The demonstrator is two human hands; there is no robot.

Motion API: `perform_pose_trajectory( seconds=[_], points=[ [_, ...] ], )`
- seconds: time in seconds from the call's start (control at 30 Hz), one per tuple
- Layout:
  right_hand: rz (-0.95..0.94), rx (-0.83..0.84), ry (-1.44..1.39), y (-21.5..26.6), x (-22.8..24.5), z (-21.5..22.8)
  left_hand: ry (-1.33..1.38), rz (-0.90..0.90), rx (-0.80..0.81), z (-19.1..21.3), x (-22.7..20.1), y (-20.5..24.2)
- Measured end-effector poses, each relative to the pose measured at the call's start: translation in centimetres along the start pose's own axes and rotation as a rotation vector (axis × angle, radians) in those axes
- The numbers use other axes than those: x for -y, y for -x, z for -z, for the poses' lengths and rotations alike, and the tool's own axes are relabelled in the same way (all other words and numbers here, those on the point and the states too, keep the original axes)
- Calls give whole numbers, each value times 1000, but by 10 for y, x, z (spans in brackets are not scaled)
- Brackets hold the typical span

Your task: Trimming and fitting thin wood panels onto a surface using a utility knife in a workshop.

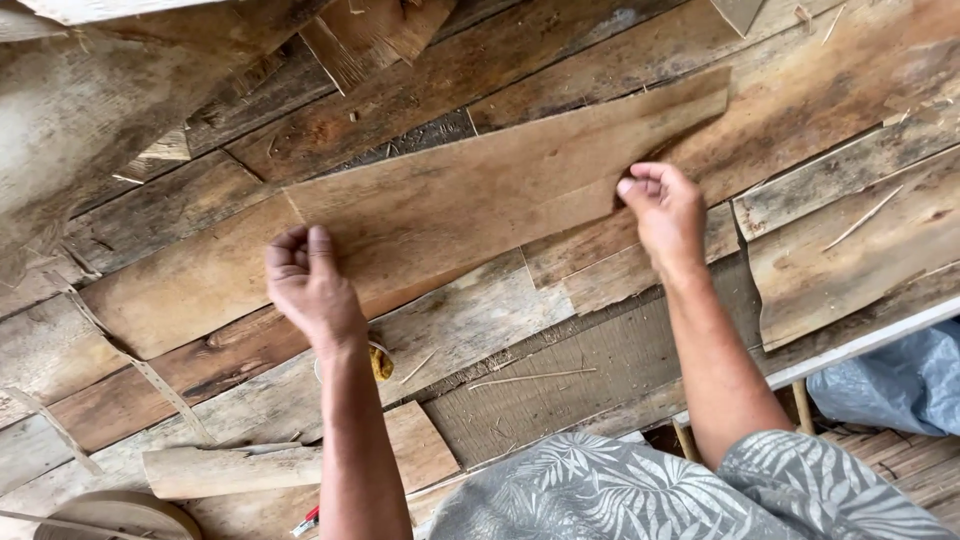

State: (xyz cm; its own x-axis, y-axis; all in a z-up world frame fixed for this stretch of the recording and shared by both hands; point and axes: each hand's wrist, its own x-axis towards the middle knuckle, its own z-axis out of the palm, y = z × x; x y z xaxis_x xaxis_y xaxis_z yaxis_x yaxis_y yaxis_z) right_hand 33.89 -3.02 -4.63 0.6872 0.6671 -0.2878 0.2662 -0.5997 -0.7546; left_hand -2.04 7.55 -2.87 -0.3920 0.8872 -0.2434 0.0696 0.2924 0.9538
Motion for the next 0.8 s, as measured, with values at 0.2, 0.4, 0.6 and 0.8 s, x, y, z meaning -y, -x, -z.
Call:
perform_pose_trajectory(
  seconds=[0.2, 0.4, 0.6, 0.8],
  points=[
    [103, -84, -126, -72, 32, 14, 108, 316, -150, 24, -56, -29],
    [140, -42, -270, -147, 40, -4, 196, 282, -268, 69, -45, -57],
    [-425, -192, -1272, -172, 71, -30, 139, 187, -330, 131, 7, -70],
    [-409, -328, -1344, -190, 71, -25, 87, 343, -326, 128, 2, -53]
  ],
)
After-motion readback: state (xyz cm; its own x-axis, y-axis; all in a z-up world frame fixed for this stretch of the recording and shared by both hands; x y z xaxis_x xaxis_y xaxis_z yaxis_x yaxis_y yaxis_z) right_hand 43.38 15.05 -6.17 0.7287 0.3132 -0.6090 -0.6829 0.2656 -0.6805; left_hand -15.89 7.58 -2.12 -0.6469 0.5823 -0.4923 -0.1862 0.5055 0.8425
